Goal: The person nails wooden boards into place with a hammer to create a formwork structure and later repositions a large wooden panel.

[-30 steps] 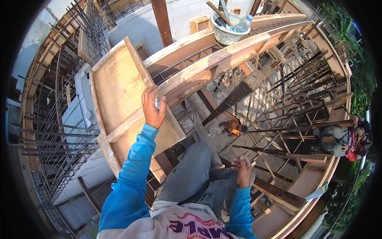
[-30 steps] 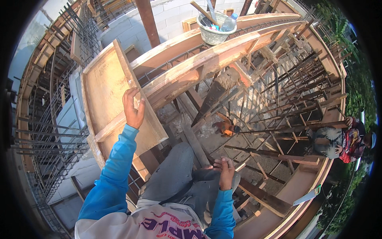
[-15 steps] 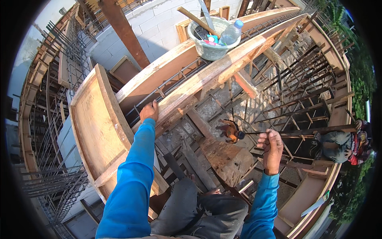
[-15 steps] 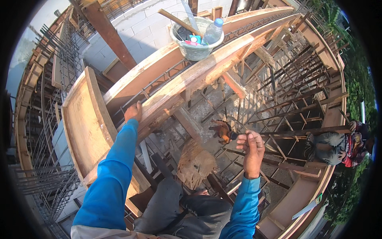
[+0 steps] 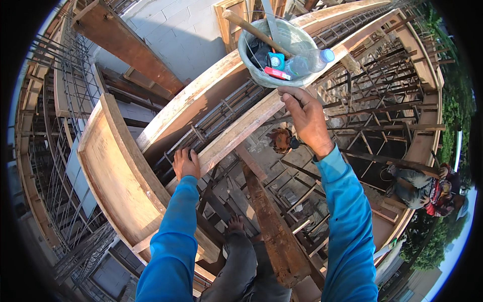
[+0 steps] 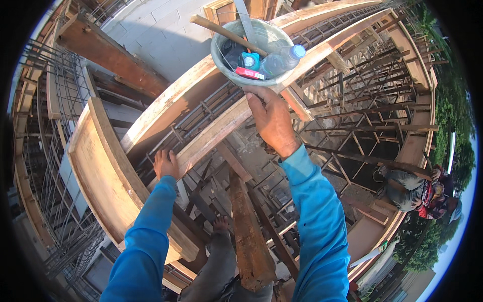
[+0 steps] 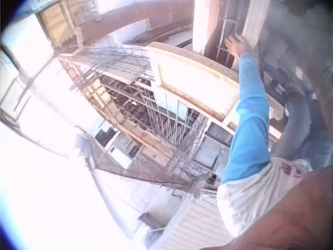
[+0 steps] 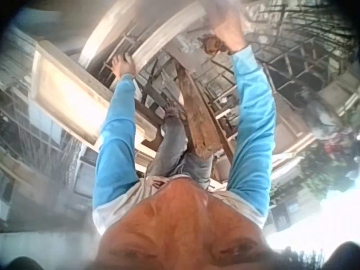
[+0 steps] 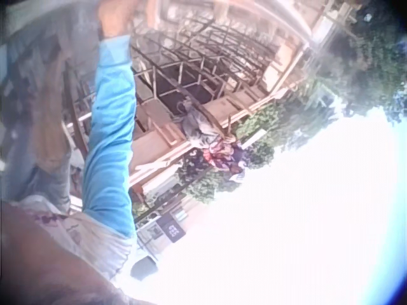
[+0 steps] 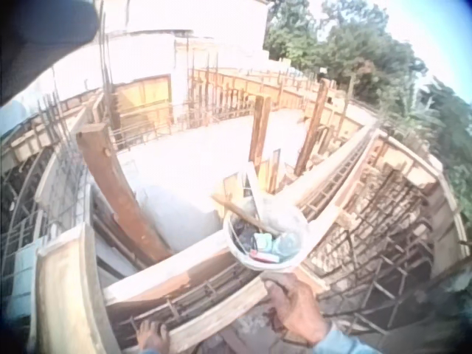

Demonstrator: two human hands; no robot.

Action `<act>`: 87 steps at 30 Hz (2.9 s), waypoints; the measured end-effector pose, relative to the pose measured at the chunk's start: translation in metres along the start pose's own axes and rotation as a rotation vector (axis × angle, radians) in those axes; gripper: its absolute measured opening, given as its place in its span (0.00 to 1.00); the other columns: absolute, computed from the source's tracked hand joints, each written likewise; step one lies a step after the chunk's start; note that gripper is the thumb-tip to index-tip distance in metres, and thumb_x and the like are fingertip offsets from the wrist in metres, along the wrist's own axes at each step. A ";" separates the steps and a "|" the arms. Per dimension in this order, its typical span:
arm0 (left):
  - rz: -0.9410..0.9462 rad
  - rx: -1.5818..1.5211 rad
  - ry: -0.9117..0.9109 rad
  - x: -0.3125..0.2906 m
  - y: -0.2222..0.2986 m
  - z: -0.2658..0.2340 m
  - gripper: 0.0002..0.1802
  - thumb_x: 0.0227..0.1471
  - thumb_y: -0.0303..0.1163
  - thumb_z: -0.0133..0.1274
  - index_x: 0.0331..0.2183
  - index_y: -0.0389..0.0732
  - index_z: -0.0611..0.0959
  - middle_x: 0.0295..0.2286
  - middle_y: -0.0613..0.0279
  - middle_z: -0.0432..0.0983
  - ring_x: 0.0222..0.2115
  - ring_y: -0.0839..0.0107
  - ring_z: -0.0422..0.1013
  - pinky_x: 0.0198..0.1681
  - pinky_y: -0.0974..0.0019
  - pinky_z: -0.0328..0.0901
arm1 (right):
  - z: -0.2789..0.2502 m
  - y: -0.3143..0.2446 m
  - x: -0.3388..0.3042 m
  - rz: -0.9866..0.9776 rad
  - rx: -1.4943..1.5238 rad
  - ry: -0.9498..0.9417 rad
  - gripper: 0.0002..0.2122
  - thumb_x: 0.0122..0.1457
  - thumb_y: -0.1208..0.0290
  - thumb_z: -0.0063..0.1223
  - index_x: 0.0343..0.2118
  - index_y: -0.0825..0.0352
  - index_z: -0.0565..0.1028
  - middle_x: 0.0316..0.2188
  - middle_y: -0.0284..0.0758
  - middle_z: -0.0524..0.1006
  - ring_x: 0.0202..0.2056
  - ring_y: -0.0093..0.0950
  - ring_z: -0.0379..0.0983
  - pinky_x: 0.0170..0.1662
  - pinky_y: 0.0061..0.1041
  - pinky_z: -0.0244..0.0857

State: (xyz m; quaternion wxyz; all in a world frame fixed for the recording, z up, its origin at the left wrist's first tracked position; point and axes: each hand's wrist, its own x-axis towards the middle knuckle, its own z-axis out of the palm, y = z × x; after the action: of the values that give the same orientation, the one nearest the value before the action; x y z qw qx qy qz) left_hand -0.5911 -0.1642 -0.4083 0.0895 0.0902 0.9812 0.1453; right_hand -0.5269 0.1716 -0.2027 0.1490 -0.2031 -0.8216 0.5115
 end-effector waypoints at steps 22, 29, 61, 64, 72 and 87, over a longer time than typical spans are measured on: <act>0.058 -0.089 -0.021 0.009 -0.004 -0.002 0.17 0.54 0.37 0.44 0.43 0.41 0.76 0.42 0.54 0.72 0.46 0.53 0.66 0.50 0.50 0.58 | 0.033 0.031 0.167 0.001 -1.088 -0.112 0.07 0.52 0.77 0.47 0.30 0.67 0.78 0.40 0.42 0.75 0.38 0.44 0.74 0.44 0.38 0.68; 0.057 -0.094 -0.020 0.009 -0.006 -0.003 0.17 0.53 0.36 0.45 0.43 0.41 0.76 0.42 0.54 0.72 0.46 0.53 0.66 0.50 0.51 0.58 | 0.022 0.041 0.155 -0.503 -0.521 -0.388 0.05 0.49 0.79 0.49 0.28 0.69 0.77 0.34 0.42 0.77 0.38 0.43 0.73 0.46 0.38 0.66; 0.040 -0.108 -0.011 0.009 -0.006 -0.003 0.15 0.53 0.37 0.46 0.41 0.42 0.76 0.42 0.57 0.72 0.46 0.54 0.66 0.51 0.51 0.58 | 0.063 0.020 0.181 0.026 -0.615 -0.112 0.10 0.46 0.72 0.64 0.31 0.65 0.77 0.28 0.42 0.78 0.29 0.38 0.76 0.35 0.32 0.69; 0.018 -0.113 -0.016 0.008 -0.009 -0.005 0.15 0.53 0.37 0.46 0.42 0.42 0.76 0.43 0.57 0.72 0.46 0.54 0.67 0.51 0.51 0.58 | 0.068 0.009 0.164 -0.181 -0.651 0.214 0.11 0.46 0.69 0.65 0.32 0.66 0.77 0.32 0.43 0.77 0.30 0.37 0.76 0.34 0.32 0.68; 0.028 -0.132 -0.007 0.008 -0.004 -0.002 0.16 0.53 0.38 0.47 0.42 0.43 0.77 0.43 0.57 0.72 0.46 0.54 0.67 0.51 0.52 0.58 | 0.033 0.036 0.155 0.143 -0.002 0.196 0.10 0.57 0.74 0.45 0.35 0.71 0.78 0.33 0.37 0.78 0.33 0.24 0.75 0.37 0.25 0.71; 0.001 -0.110 -0.033 0.008 -0.007 0.000 0.16 0.54 0.38 0.46 0.43 0.42 0.77 0.44 0.55 0.72 0.48 0.53 0.66 0.52 0.51 0.56 | 0.064 0.084 0.210 -0.130 -1.067 -0.541 0.09 0.54 0.71 0.47 0.30 0.69 0.79 0.29 0.50 0.77 0.37 0.48 0.74 0.43 0.41 0.67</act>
State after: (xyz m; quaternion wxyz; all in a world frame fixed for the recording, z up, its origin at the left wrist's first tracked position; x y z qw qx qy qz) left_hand -0.5999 -0.1690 -0.4116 0.1104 0.0881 0.9700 0.1978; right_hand -0.7239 0.2574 -0.2985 -0.1571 -0.0620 -0.9843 0.0519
